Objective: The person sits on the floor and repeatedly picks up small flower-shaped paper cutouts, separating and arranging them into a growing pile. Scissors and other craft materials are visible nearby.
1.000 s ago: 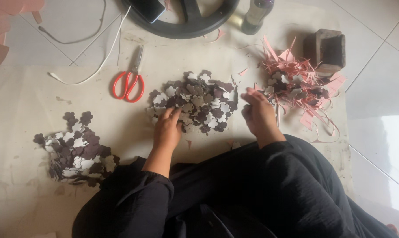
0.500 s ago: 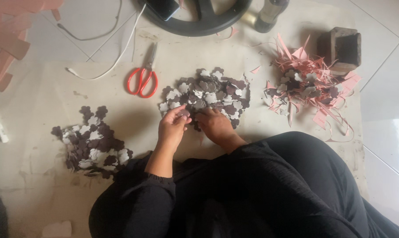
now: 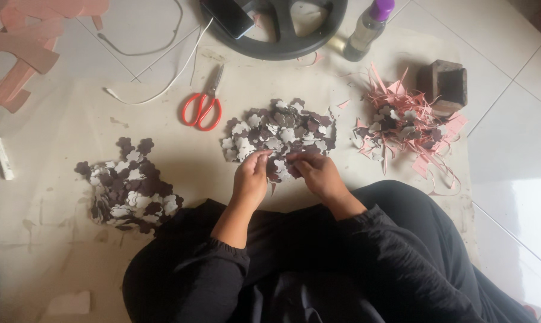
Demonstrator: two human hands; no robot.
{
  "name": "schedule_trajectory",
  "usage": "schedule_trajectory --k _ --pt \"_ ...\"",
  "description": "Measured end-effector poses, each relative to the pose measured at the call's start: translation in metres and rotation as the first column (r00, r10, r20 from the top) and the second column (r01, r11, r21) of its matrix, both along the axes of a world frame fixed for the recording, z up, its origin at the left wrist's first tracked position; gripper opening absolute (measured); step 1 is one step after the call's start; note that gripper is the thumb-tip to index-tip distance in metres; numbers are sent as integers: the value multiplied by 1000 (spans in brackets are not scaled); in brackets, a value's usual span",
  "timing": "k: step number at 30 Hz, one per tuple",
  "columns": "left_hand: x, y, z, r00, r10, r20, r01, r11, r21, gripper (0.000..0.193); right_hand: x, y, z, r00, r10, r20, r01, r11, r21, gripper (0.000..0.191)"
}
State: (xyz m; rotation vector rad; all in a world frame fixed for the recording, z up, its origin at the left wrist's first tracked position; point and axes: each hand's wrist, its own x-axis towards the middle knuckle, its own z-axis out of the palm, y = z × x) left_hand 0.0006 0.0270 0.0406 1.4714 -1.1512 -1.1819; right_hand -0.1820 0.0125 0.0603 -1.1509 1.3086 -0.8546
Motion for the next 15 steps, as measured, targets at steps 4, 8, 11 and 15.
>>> schedule_trajectory --k 4,8,11,15 --pt "-12 9 9 977 -64 -202 87 990 108 30 4 17 16 991 75 -112 -66 994 83 20" --pt "-7 16 16 817 -101 -567 189 977 99 44 2 13 17 994 46 -98 -50 998 -39 19" --pt "-5 18 17 763 -97 -639 229 965 128 59 -2 7 11 995 33 -93 -38 998 -55 19" --pt "-9 11 13 741 -8 -671 182 965 189 53 -4 3 4 992 81 -100 -89 993 -72 17"
